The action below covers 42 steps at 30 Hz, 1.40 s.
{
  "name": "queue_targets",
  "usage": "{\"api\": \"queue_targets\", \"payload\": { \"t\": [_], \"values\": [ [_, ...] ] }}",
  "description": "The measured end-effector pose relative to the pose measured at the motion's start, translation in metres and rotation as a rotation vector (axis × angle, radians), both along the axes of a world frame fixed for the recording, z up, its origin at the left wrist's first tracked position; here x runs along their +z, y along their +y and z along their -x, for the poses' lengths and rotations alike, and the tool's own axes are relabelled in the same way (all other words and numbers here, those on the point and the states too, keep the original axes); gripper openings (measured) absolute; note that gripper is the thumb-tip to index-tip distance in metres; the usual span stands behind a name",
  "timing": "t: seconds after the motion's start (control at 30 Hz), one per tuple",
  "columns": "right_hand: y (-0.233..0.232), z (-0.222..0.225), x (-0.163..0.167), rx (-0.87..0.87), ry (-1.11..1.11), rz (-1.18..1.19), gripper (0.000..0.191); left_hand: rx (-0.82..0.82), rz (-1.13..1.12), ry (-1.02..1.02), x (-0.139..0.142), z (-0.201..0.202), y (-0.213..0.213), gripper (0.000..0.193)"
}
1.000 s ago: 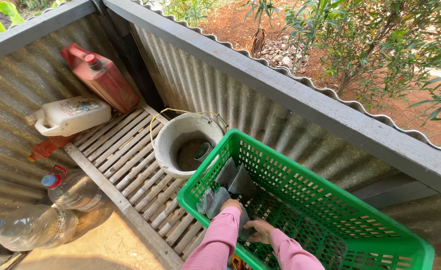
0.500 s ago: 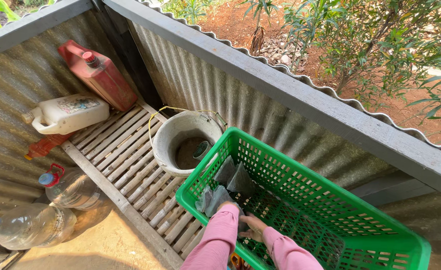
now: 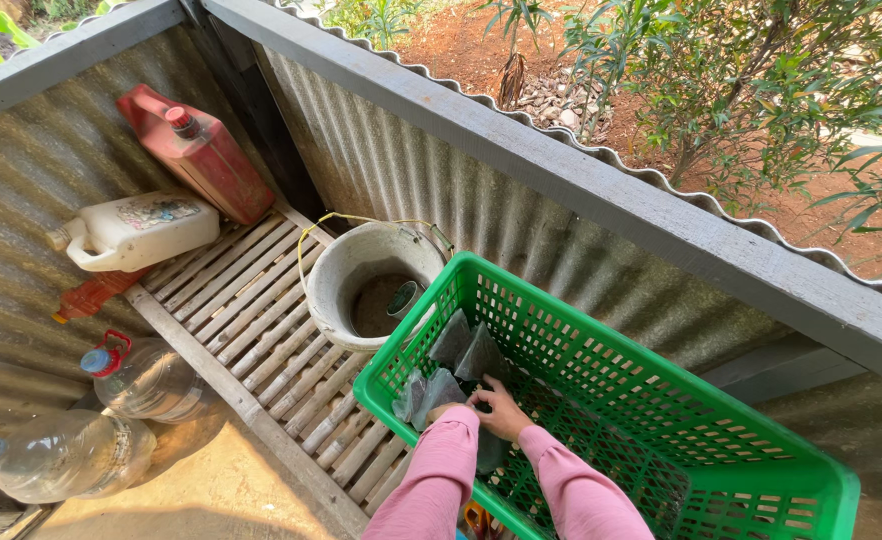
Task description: The person scoops soil from a large sack using a small trowel and fills several clear plastic planting pouches. They then place the filled pouches into a green plastic basket. The person repeats this process for multiple pouches.
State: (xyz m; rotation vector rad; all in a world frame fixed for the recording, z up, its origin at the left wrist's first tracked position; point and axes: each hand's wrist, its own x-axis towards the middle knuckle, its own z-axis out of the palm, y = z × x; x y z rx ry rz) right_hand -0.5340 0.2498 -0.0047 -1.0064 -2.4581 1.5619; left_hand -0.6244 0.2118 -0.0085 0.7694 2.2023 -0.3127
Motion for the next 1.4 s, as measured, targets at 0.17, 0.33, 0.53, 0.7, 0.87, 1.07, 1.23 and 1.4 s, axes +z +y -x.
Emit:
{"api": "queue_targets", "payload": {
  "t": [0.17,0.33,0.53,0.7,0.87,1.07,1.23,1.4],
  "values": [
    [-0.003,0.003,0.006,-0.039,0.079,-0.136,0.029,-0.134,0.060,0.206,-0.022,0.004,0.008,0.056],
    [-0.005,0.005,0.009,0.052,0.182,-0.226,0.031,-0.063,-0.044,0.309,-0.021,0.008,0.008,0.068],
    [-0.008,0.003,0.015,0.041,0.119,-0.143,0.050,0.044,0.000,-0.006,-0.009,0.013,0.005,0.106],
    [-0.017,-0.010,0.024,0.019,-0.090,-0.467,0.075,-0.076,-0.027,0.089,0.011,-0.001,0.000,0.089],
    [-0.033,-0.035,0.035,0.008,-0.406,-0.567,0.076,-0.391,-0.171,0.343,0.005,-0.011,-0.003,0.076],
    [-0.044,-0.064,0.069,-0.045,-0.384,-0.578,0.074,-0.579,-0.405,0.423,0.004,-0.046,-0.011,0.067],
    [-0.066,-0.108,0.104,-0.023,-0.419,-0.698,0.074,-0.697,-0.646,0.496,0.019,-0.091,-0.036,0.056],
    [-0.108,-0.168,0.125,-0.094,-0.325,-1.003,0.072,-0.664,-0.796,0.512,0.042,-0.148,-0.084,0.058]
  ]
}}
